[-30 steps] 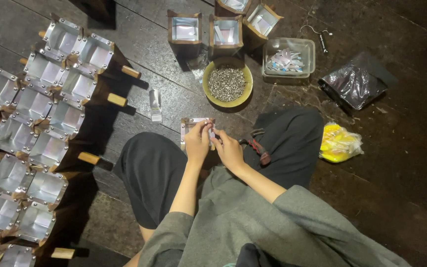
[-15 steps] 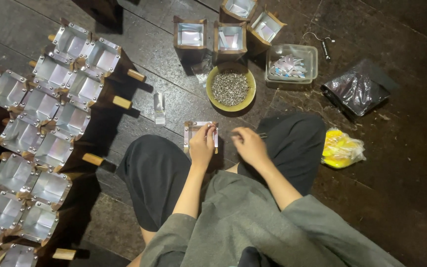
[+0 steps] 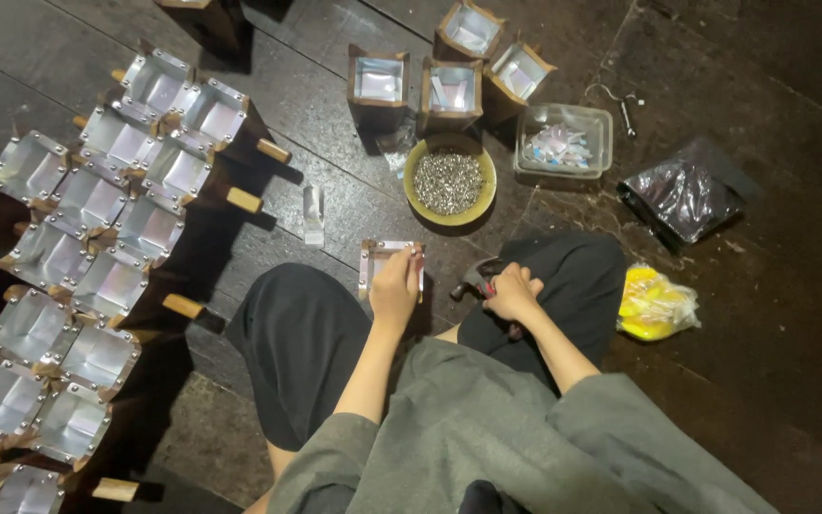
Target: Assembling small wooden frames by hammering metal hardware into the corners.
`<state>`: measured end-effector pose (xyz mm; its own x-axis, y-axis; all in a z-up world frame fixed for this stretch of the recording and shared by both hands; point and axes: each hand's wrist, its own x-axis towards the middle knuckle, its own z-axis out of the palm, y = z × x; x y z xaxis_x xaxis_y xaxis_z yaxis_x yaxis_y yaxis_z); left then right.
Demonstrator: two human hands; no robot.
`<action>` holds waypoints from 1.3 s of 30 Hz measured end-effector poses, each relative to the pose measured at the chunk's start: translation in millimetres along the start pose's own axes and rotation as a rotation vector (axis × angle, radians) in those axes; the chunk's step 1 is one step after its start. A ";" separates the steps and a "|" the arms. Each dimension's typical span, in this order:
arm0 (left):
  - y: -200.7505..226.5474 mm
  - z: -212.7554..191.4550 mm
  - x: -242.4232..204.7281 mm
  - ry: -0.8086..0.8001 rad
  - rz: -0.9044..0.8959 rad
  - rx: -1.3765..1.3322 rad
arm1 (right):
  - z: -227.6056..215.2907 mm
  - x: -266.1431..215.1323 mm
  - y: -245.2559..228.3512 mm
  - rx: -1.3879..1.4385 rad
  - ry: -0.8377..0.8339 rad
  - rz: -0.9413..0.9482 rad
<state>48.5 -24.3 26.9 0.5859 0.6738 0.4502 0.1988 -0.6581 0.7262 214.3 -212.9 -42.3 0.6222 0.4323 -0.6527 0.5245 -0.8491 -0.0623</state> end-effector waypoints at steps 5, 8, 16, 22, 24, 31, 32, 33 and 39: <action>-6.6 4.8 -4.2 0.002 0.100 0.109 | -28.7 -39.2 -2.9 0.697 0.093 -0.090; -14.6 11.6 -8.8 0.018 0.124 0.181 | -87.7 -113.3 -43.2 1.380 -0.079 -0.172; -18.2 13.5 -12.6 0.014 0.139 0.231 | -93.9 -161.5 -79.4 0.623 0.678 -0.582; -13.5 10.6 -7.5 0.002 0.107 0.200 | -87.4 -155.2 -70.8 0.588 0.817 -0.591; -10.1 8.7 -5.7 0.010 0.112 0.197 | -101.9 -171.4 -74.0 0.483 0.971 -0.635; -14.0 11.0 -9.1 0.020 0.138 0.225 | -75.8 -148.5 -80.7 0.501 0.618 -0.518; -12.3 8.7 -10.1 0.016 0.140 0.222 | -68.5 -146.4 -75.0 0.503 0.619 -0.513; -10.3 6.3 -10.9 0.005 0.137 0.207 | -61.6 -144.6 -69.2 0.686 0.543 -0.382; -9.9 3.6 -7.3 -0.052 0.078 0.112 | -67.7 -128.1 -46.4 1.101 0.298 -0.085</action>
<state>45.1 -24.0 14.6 0.6421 0.6027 0.4737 0.2359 -0.7433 0.6259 149.6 -208.3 95.3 0.7989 0.4315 -0.4190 -0.1308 -0.5554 -0.8212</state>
